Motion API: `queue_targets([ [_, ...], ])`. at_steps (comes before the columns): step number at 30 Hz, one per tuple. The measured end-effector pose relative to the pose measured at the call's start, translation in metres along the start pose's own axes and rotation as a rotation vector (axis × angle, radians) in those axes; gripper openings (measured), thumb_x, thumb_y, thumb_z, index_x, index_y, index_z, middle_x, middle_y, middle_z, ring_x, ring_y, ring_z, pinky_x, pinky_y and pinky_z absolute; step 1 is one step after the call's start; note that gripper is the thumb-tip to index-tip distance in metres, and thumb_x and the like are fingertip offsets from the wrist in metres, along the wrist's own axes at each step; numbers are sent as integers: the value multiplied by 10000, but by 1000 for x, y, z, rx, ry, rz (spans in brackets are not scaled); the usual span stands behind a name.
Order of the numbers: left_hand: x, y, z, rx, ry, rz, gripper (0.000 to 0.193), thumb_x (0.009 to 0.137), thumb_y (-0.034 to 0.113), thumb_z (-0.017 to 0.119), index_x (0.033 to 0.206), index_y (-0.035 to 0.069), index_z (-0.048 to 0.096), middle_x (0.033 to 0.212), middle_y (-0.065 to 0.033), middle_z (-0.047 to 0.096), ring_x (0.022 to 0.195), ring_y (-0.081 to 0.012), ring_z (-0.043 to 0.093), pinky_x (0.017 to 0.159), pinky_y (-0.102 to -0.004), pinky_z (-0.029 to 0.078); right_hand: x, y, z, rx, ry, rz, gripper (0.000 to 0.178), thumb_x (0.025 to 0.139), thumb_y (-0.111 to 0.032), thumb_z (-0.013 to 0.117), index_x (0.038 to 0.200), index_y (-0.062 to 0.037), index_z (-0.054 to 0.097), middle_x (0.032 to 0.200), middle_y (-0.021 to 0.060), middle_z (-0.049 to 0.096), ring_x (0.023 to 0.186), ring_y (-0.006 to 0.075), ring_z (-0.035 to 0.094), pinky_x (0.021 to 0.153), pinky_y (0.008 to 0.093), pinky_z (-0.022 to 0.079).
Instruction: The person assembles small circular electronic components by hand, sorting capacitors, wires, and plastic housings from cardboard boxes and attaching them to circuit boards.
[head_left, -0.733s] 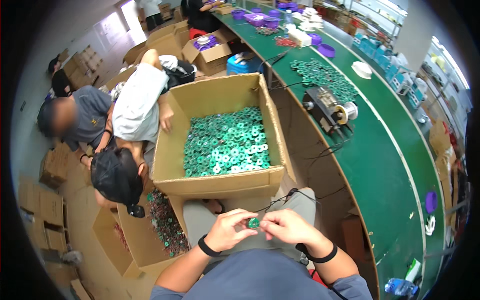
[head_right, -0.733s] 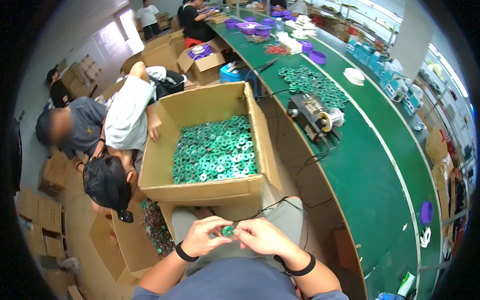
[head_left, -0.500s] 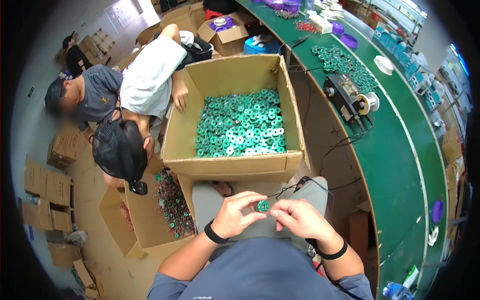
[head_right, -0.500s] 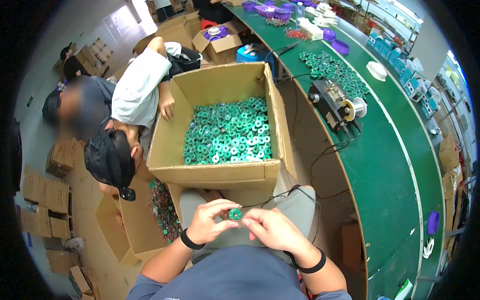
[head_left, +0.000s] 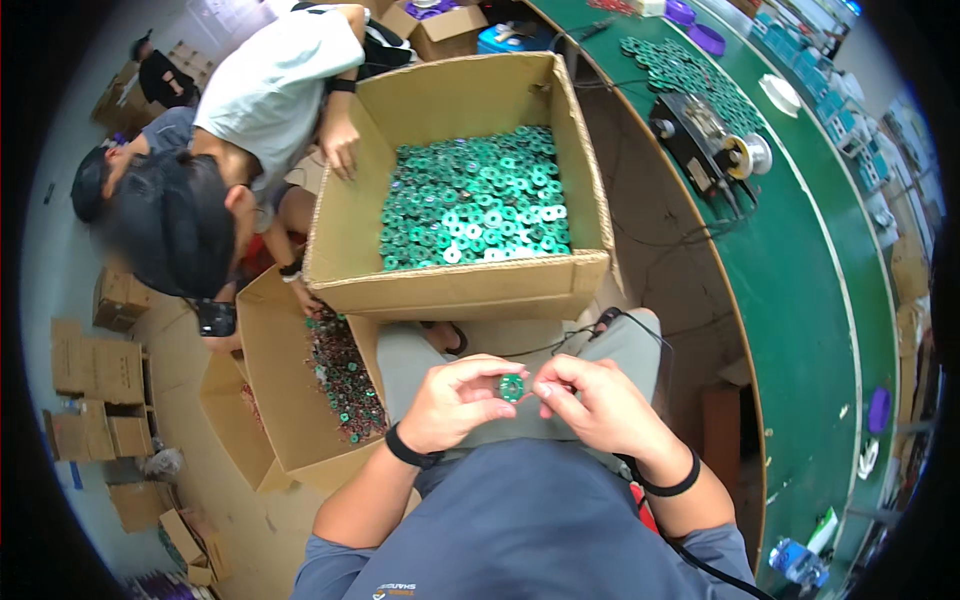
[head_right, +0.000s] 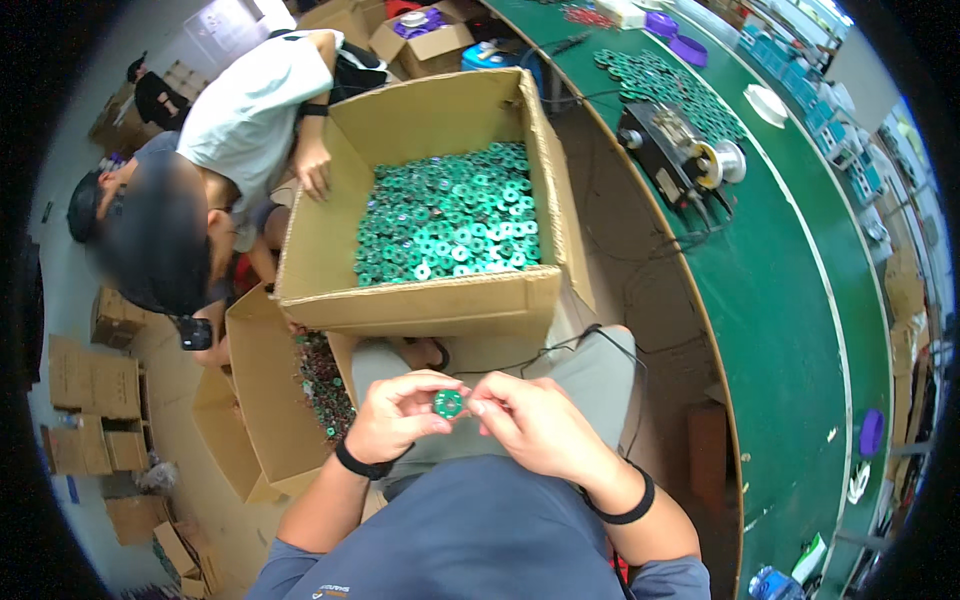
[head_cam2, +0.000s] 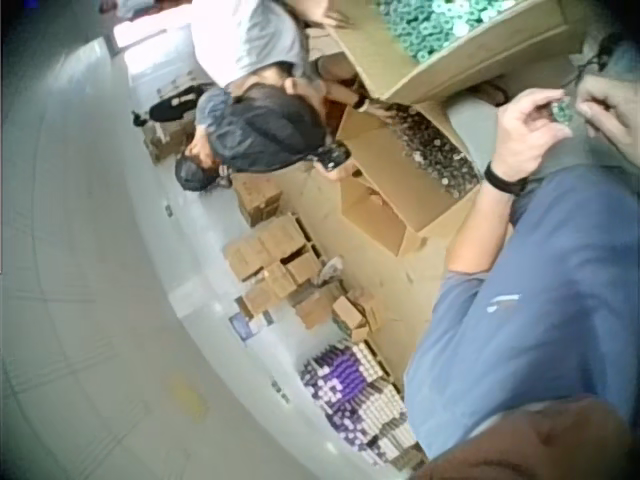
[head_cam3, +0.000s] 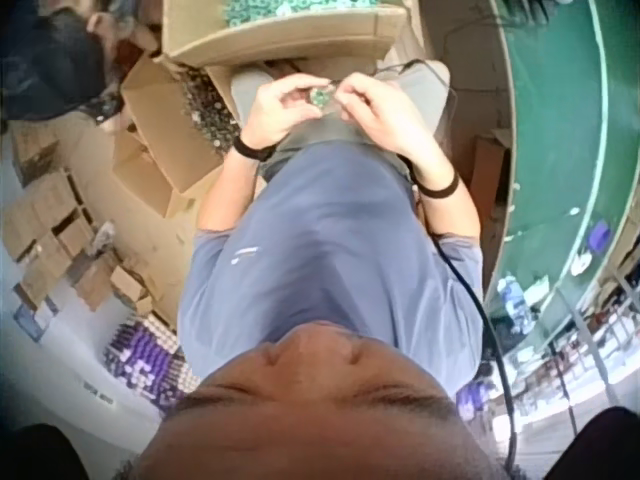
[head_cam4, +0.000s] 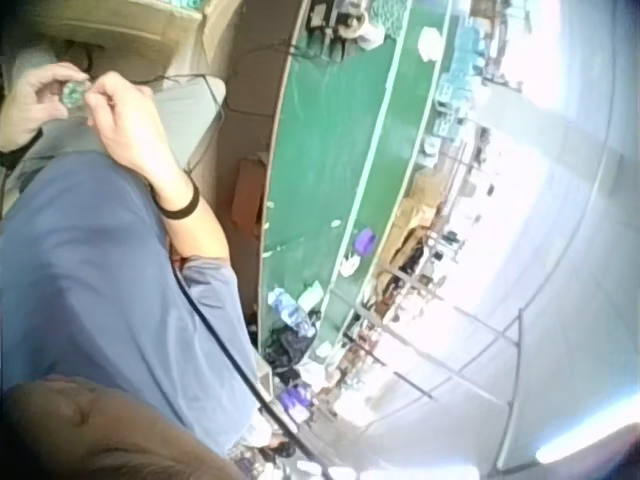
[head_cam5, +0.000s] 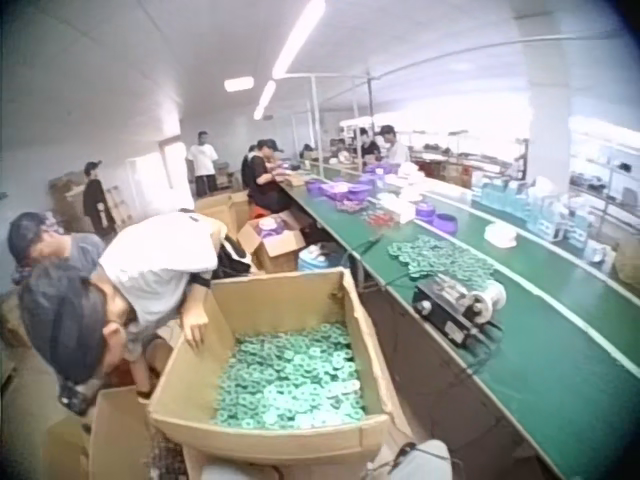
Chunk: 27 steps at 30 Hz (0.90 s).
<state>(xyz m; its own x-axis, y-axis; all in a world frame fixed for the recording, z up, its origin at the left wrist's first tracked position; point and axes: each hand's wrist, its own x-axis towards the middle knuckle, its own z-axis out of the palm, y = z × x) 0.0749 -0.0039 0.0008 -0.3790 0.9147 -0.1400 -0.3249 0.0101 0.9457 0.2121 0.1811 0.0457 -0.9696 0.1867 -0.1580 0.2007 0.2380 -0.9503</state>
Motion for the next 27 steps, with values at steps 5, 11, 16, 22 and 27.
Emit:
queue_targets([
  [5, -4, -1, -3, -16, 13, -21, 469, 828, -120, 711, 1278, -50, 603, 1228, -129, 613, 1053, -179, 647, 901, -332, 580, 0, -1, -3, -78, -33, -41, 133, 950, -160, 635, 936, -29, 625, 701, 145, 635, 648, 337, 645, 578, 401, 480],
  [11, -1, 0, -2, 48, -8, 68, 485, 817, -119, 723, 1281, -50, 603, 1228, -137, 606, 1045, -185, 642, 885, -321, 585, 1, 8, -1, -99, -39, -112, 156, 952, -176, 626, 911, -26, 614, 703, 165, 618, 658, 357, 628, 574, 426, 466],
  [16, -2, -2, -4, 96, -2, 42, 423, 804, -117, 732, 1211, -47, 640, 1204, -135, 615, 1023, -176, 636, 855, -292, 569, -4, 13, -1, -119, 1, -113, 138, 945, -159, 628, 880, -38, 634, 710, 155, 625, 638, 319, 632, 582, 381, 476],
  [22, -6, 3, -7, 227, 15, -65, 496, 786, -91, 764, 1255, -49, 609, 1179, -119, 615, 1035, -168, 642, 858, -298, 568, 9, 28, 12, -99, 71, -198, 200, 940, -229, 654, 900, -33, 651, 756, 165, 654, 696, 357, 652, 631, 440, 502],
  [27, 5, -11, -6, 162, 75, 156, 524, 759, -91, 785, 1249, -29, 610, 1166, -119, 620, 1033, -191, 657, 842, -299, 582, 4, 23, 5, -169, 113, -154, 220, 959, -244, 623, 902, -34, 650, 672, 154, 614, 639, 329, 628, 598, 440, 479],
])
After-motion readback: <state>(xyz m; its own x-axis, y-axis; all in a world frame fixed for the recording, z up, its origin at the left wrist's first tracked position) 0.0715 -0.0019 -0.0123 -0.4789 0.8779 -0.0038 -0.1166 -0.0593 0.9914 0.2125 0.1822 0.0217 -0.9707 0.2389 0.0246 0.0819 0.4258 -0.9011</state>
